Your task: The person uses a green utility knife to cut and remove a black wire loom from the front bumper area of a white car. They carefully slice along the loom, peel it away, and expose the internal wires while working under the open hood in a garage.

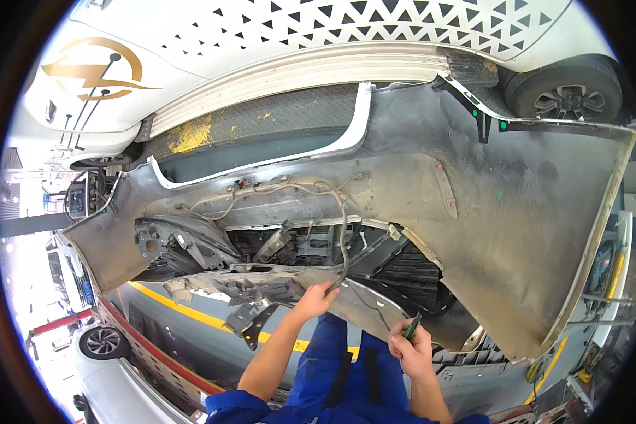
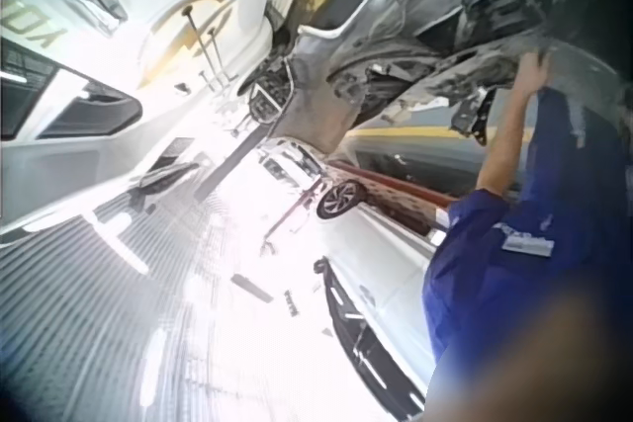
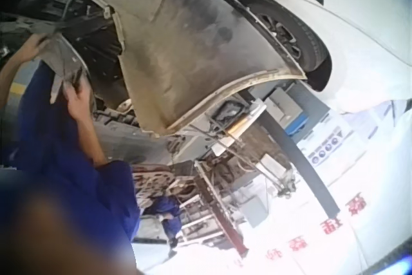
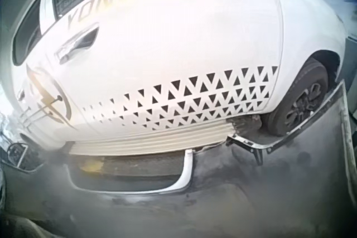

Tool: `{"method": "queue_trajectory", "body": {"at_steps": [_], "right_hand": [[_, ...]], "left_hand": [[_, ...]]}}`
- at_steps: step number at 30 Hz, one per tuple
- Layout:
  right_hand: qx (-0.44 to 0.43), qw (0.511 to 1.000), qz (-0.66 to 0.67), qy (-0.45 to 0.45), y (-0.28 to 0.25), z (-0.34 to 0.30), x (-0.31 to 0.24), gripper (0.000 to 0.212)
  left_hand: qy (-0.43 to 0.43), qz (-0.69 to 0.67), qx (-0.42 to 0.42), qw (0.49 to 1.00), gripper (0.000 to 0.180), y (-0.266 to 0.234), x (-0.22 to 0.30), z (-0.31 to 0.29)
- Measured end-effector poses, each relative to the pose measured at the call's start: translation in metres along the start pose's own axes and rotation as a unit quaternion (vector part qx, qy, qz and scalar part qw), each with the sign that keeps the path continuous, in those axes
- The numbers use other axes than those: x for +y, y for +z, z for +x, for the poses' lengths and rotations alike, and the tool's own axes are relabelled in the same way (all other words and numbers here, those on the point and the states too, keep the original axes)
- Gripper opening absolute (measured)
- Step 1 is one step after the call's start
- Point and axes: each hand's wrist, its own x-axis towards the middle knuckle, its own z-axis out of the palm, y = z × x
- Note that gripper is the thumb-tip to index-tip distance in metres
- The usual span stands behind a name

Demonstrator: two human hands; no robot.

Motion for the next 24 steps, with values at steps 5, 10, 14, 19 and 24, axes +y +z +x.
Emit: {"method": "queue_trajectory", "body": {"at_steps": [5, 10, 14, 19, 24], "right_hand": [[0.127, 0.991, 0.015, 0.047, -0.004, -0.007, 0.090, 0.011], [0.110, 0.978, -0.160, 0.081, 0.040, 0.008, 0.209, 0.013], [0.240, 0.935, -0.255, -0.052, 0.031, 0.022, 0.200, 0.024], [0.164, 0.969, -0.178, -0.058, 0.017, 0.076, 0.104, 0.034], [-0.222, 0.841, -0.473, -0.140, 0.073, 0.191, 0.051, 0.033]], "left_hand": [[-0.093, -0.620, -0.065, 0.776, 0.028, -0.043, 0.004, -0.049], [-0.085, -0.854, -0.165, 0.485, 0.048, -0.074, 0.005, -0.070], [-0.116, -0.757, -0.044, 0.642, 0.048, -0.044, 0.018, -0.078], [-0.068, -0.441, 0.195, 0.873, 0.044, 0.021, 0.043, -0.070], [0.037, -0.148, 0.348, 0.925, 0.031, 0.061, 0.054, -0.043]]}}
